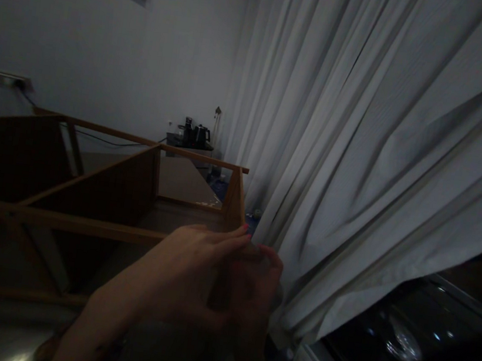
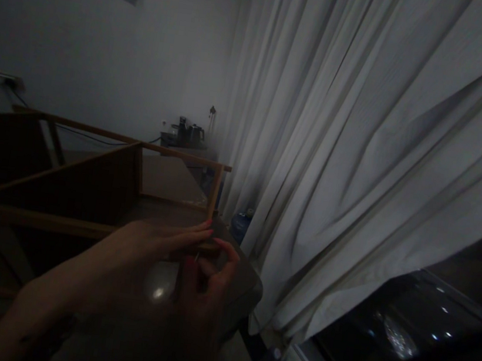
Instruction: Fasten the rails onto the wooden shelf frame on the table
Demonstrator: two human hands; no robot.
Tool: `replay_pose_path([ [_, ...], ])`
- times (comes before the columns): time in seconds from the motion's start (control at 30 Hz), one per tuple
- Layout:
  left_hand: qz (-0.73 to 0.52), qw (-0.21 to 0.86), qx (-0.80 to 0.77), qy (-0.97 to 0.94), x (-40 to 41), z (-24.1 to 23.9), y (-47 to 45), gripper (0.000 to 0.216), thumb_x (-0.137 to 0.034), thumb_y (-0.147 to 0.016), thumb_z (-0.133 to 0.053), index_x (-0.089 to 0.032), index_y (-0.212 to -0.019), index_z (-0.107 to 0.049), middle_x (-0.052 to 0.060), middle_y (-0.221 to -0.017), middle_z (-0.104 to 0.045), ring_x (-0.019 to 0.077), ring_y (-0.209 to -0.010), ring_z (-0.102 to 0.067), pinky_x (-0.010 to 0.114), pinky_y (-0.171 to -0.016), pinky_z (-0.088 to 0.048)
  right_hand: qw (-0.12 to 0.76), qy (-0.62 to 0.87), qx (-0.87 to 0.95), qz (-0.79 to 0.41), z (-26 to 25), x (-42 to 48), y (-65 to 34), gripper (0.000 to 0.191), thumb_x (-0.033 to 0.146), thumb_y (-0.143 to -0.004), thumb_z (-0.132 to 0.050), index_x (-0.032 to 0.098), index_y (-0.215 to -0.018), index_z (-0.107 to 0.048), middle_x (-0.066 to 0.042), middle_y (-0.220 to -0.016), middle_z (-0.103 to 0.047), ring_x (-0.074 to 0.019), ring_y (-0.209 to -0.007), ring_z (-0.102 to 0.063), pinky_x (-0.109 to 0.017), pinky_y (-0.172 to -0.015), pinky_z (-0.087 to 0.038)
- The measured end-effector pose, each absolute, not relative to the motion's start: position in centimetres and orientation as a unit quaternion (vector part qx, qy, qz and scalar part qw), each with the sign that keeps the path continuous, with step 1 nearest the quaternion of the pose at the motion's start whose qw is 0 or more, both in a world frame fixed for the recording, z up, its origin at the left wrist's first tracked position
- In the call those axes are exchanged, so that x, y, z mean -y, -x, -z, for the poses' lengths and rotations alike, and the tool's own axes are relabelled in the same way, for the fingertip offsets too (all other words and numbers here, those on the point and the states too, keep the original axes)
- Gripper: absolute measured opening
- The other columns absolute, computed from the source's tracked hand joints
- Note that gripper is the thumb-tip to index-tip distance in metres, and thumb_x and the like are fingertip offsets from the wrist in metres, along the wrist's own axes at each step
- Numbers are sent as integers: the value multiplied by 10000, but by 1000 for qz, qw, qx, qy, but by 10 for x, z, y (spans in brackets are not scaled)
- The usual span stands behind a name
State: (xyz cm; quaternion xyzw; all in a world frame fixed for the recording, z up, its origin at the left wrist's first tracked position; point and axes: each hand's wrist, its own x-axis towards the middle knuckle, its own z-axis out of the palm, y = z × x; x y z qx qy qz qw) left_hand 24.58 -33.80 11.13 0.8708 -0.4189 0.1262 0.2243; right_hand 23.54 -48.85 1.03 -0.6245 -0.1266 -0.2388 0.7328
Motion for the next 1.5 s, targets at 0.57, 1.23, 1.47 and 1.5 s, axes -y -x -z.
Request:
replay_pose_path([
  [0.57,-148,202,403,-880,341,-106,-252,519,-153,-861,-559,-252,-1370,-534,59,-1435,-581,268,-1116,-696,403,-929,-577,302,804,134,494,-29,522,-236,278,492,-875,-685,299,-1073,-700,13,-720,-681,-181,-716,-604,-358,-773,-458],
  [1.23,-116,255,344,-896,340,-107,-252,379,-280,-985,-437,-250,-1359,-382,59,-1184,-722,240,-1011,-732,304,-791,-544,318,811,201,449,-30,520,-248,101,309,-942,-557,271,-974,-645,-46,-1052,-578,-218,-1022,-533,-389,-856,-431],
  [1.47,-111,250,343,-899,341,-113,-246,382,-397,-997,-417,-234,-1341,-423,61,-1059,-746,249,-931,-741,310,-757,-535,280,804,248,463,-34,526,-253,600,322,-964,-514,292,-1509,-266,-93,-1370,-515,-255,-1229,-485,-431,-957,-460],
  [1.5,-113,252,345,-897,341,-113,-246,382,-391,-992,-429,-234,-1341,-423,59,-1056,-747,243,-916,-743,302,-746,-534,262,807,272,454,-37,530,-255,643,318,-971,-492,303,-1541,-195,-93,-1413,-496,-262,-1260,-476,-445,-971,-455],
])
